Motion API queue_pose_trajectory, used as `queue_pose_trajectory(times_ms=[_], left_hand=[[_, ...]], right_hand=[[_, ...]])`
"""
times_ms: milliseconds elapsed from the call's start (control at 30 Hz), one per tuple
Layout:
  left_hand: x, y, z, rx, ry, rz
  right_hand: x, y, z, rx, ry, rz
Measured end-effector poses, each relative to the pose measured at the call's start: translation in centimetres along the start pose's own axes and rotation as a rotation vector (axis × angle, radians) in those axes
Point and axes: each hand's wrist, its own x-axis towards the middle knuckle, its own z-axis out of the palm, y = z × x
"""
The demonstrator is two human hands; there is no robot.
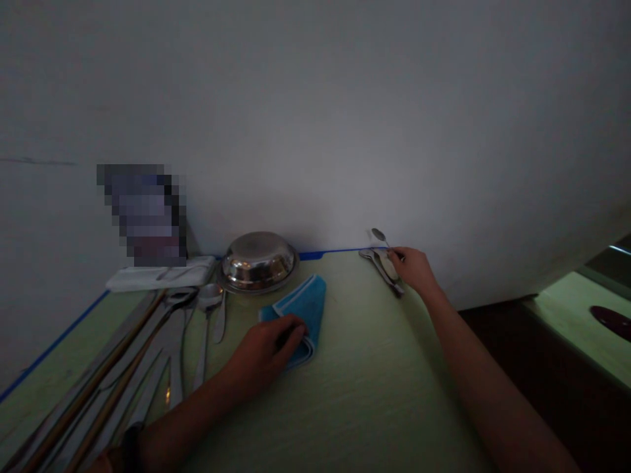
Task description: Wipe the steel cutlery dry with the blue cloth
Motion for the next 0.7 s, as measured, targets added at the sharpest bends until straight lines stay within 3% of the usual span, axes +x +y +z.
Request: queue_pose_trajectory(times_ms=[333, 700], left_hand=[[-0.1, 0.0, -0.1, 0.004, -0.034, 0.013], [0.1, -0.3, 0.0, 0.027, -0.059, 0.012]], right_hand=[[-0.6, -0.3, 2.1, -0.225, -0.053, 0.050], [-0.5, -1.4, 2.9, -0.355, -0.096, 0.151]])
